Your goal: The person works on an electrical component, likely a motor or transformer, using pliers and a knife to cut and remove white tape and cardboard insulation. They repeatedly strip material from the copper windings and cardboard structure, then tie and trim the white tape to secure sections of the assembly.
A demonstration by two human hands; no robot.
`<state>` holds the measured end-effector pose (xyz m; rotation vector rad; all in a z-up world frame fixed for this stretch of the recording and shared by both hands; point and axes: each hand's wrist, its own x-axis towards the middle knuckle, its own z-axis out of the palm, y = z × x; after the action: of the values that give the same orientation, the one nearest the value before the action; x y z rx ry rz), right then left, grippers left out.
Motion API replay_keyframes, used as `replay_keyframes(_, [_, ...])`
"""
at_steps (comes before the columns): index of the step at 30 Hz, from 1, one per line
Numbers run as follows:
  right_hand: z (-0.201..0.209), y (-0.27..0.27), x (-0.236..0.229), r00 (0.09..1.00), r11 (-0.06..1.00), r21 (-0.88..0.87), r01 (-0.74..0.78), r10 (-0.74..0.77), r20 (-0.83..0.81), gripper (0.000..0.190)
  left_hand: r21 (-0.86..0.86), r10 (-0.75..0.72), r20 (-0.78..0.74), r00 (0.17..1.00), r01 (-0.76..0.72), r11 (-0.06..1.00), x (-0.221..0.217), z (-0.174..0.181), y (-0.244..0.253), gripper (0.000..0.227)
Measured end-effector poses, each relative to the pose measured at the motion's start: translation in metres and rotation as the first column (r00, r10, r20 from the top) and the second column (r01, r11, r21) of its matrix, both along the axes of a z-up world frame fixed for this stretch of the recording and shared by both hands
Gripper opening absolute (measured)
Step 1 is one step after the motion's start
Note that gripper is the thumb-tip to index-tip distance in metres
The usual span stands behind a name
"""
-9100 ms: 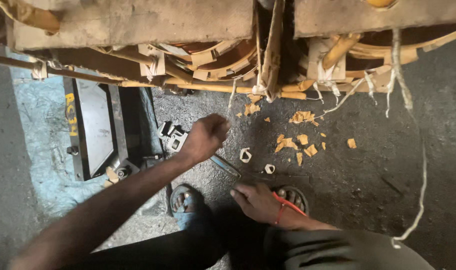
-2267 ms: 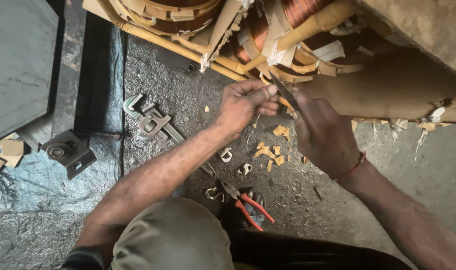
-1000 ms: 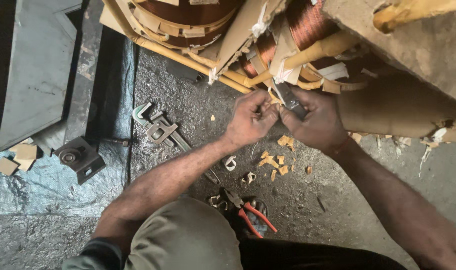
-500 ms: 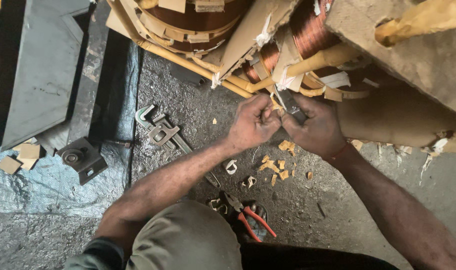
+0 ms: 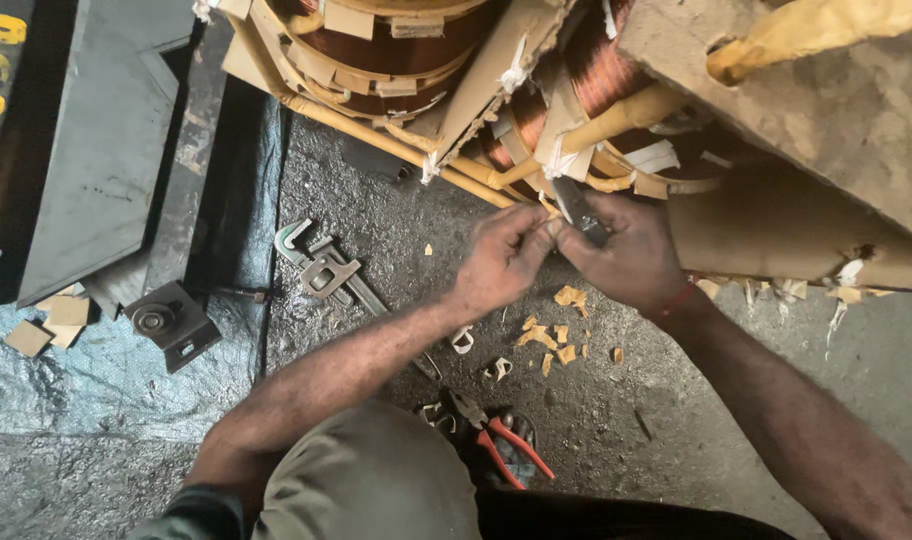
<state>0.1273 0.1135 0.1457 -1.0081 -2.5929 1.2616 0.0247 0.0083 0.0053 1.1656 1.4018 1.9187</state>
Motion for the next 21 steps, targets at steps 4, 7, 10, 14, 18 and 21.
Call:
replay_keyframes(4, [-0.004,-0.002,-0.005,1.0,0.992,0.124,-0.008,0.007,0.006,0.006,0.103,0.089,-0.108,0.99,-0.078,0.992,-0.004,-0.012,0.012,0.007])
replay_keyframes(7, [-0.01,-0.002,-0.009,0.995,0.974,0.224,-0.04,0.058,-0.075,0.003,0.171,0.137,-0.172,0.976,-0.107,0.979,-0.005,-0.018,0.023,0.003])
replay_keyframes(10, [-0.015,-0.003,-0.011,0.974,0.938,0.34,-0.075,0.142,-0.176,0.005,0.216,0.194,-0.286,0.938,-0.135,0.967,-0.012,-0.018,0.027,0.004])
replay_keyframes(14, [-0.018,-0.005,-0.012,0.928,0.942,0.321,-0.097,0.202,-0.312,0.009,0.283,0.284,-0.423,0.86,-0.172,0.943,-0.028,-0.016,0.018,0.014])
replay_keyframes(18, [-0.018,-0.004,-0.014,0.929,0.942,0.313,-0.117,0.215,-0.3,0.006,0.189,0.268,-0.556,0.787,-0.194,0.963,-0.036,-0.012,0.018,0.021])
replay_keyframes(21, [-0.018,-0.002,-0.008,0.947,0.969,0.224,-0.106,0.168,-0.275,0.01,0.119,0.266,-0.479,0.837,-0.238,0.964,-0.028,-0.005,0.019,0.014])
